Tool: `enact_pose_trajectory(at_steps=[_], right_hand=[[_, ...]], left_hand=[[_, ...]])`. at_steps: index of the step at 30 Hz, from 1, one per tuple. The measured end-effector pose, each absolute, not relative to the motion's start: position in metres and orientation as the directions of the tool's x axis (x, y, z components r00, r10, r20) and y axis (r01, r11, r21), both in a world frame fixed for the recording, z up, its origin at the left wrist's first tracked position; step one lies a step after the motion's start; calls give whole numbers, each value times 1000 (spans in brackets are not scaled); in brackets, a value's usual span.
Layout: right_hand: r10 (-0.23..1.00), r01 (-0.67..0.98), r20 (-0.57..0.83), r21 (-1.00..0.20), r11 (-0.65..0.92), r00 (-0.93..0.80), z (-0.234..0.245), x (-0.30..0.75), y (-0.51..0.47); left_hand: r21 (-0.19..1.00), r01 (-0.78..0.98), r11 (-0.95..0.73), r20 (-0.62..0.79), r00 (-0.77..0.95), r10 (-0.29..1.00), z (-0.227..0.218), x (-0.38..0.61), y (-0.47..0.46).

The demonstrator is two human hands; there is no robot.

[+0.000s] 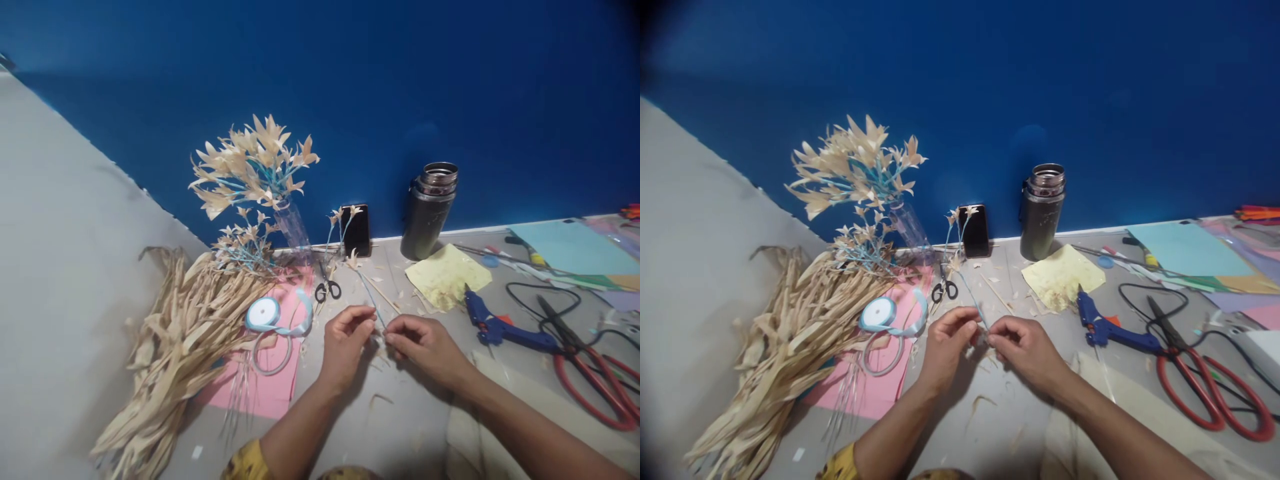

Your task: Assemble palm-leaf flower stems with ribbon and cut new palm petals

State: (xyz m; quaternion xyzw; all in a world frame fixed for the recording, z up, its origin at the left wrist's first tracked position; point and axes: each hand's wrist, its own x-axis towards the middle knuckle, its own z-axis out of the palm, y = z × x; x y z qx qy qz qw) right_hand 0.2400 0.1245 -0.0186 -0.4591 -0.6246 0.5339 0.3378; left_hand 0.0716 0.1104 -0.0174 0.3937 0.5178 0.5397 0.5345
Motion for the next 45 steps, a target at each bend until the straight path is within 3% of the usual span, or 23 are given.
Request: enact_pose_trajectory(at_steps=[8, 16, 20, 23, 25, 27, 29, 30, 31, 33, 35, 37, 39, 42, 45], right_hand=[[885, 170, -72, -985, 9, -460, -21, 235, 120], [862, 193, -17, -977, 94, -507, -21, 233, 121], [883, 133, -85, -991, -26, -461, -25, 227, 123], [889, 215, -118, -976, -23, -443, -24, 228, 125], [879, 394, -61, -907, 150, -474, -11, 239, 125], [834, 616, -5, -677, 403, -551, 18, 260, 124], [800, 720, -62, -483, 499, -596, 59, 289, 120], [809, 734, -51, -456, 503, -586, 83, 304, 119], [820, 726, 1, -465, 507, -572, 106, 317, 118], [831, 619, 244, -570, 540, -500, 143, 336, 120], [856, 465, 447, -719, 517, -261, 160, 338, 127], [852, 217, 522, -837, 502, 44, 151, 320, 136], [881, 36, 452, -891, 452, 138, 120, 289, 142], [984, -4, 163, -987, 163, -75, 61, 241, 143], [936, 63, 81, -992, 109, -344, 23, 214, 138]], left_hand=[[987, -149, 59, -69, -64, 996, -16, 74, 108], [973, -210, 94, -107, -50, 993, -24, 75, 109], [980, -166, 105, -111, -28, 993, -32, 74, 108], [995, -82, 47, -51, -49, 997, -40, 70, 112], [996, -69, 63, -68, -85, 994, -44, 66, 115], [994, -72, 85, -93, -114, 989, -47, 62, 119], [994, -66, 87, -95, -125, 988, -48, 60, 122], [995, -52, 82, -88, -125, 988, -47, 61, 122], [997, -32, 73, -76, -128, 989, -46, 62, 122], [999, 17, 44, -41, -137, 990, -44, 66, 119], [998, 57, 6, 3, -147, 989, -41, 70, 114], [995, 94, -24, 38, -150, 988, -37, 74, 110], [992, 109, -58, 77, -172, 982, -31, 75, 107], [983, 148, -113, 142, -204, 969, -24, 73, 105], [968, 170, -185, 217, -188, 958, -20, 68, 105]])
